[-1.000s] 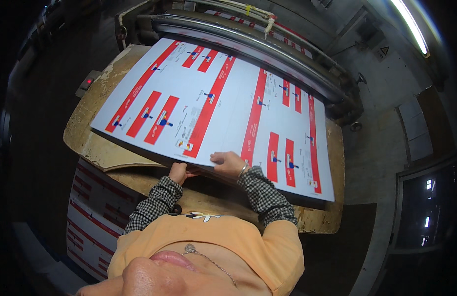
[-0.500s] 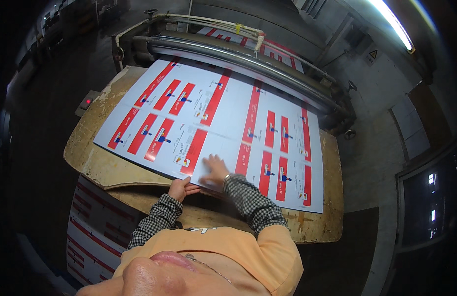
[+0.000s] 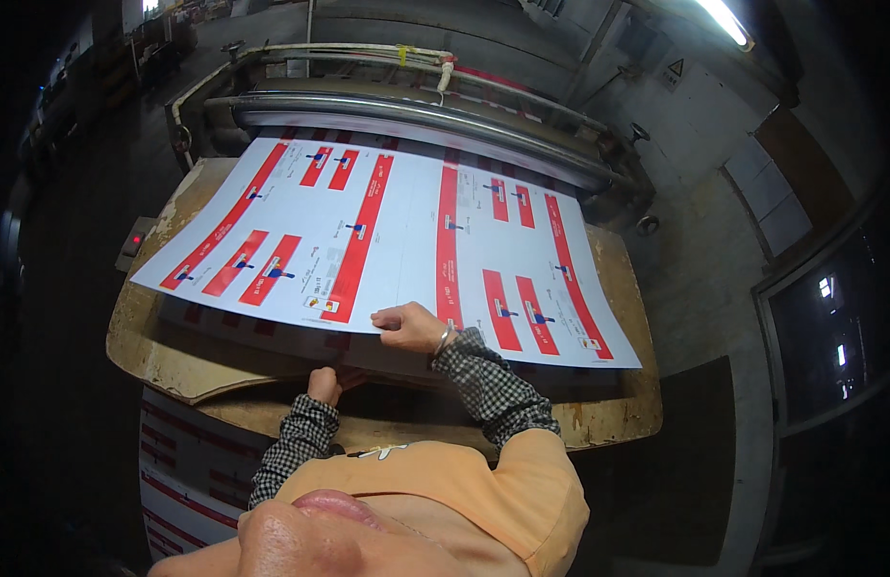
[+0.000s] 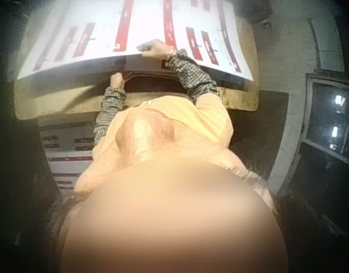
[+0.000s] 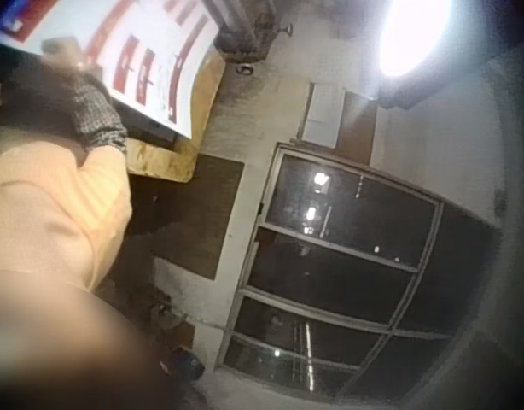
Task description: Aligning and checking large printed sheets on an industrial workbench.
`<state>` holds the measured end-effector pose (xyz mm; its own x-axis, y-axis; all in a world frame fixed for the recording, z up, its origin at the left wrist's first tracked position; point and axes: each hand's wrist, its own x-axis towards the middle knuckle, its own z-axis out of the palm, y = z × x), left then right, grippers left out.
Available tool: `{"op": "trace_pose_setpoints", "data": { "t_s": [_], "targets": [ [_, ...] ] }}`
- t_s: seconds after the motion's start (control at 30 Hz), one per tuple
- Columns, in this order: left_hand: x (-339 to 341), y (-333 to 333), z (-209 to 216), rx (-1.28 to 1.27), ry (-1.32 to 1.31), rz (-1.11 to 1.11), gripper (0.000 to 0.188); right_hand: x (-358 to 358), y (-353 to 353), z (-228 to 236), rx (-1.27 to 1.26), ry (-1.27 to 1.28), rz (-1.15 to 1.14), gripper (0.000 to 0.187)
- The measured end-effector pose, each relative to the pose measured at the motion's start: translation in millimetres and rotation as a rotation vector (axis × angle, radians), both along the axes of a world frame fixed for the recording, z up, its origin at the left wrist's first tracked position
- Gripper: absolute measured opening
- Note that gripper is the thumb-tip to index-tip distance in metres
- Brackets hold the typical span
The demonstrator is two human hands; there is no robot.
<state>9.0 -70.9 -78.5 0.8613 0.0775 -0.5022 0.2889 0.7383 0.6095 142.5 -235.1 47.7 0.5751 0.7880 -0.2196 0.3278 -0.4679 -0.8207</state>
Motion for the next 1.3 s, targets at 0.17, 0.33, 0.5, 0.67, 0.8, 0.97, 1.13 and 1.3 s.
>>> {"op": "trace_pose_setpoints", "data": {
  "t_s": [0.17, 0.33, 0.5, 0.67, 0.8, 0.97, 1.13, 1.3],
  "targets": [
    [3, -2, -7, 0.000, -0.001, 0.000, 0.036, -20, -11, -37, -0.022, -0.032, 0.053, 0.041],
    [2, 0, 9, 0.078, 0.034, -0.030, 0.034, -6, -10, -65, -0.106, -0.070, 0.092, 0.042],
    [8, 0, 6, 0.023, 0.011, -0.047, 0.031, 34, 2, -97, -0.128, -0.531, -0.351, 0.041],
    [5, 2, 4, 0.007, 0.035, -0.001, 0.029, -1, 15, -95, -0.333, -0.487, 0.076, 0.075],
    [2, 0, 9, 0.055, 0.011, -0.029, 0.029, -34, 8, -84, -0.319, -0.600, 0.162, 0.078],
    [-1, 5, 11, 0.029, -0.103, -0.126, 0.029, -14, -2, -76, -0.365, -0.465, 0.208, 0.062],
    [-2, 5, 13, -0.008, -0.105, -0.121, 0.030, 23, -3, -61, -0.292, 0.068, -0.015, 0.065],
    [1, 4, 17, -0.027, -0.080, -0.130, 0.028, -13, -1, -79, -0.541, -0.526, 0.200, 0.099]
  ]
}}
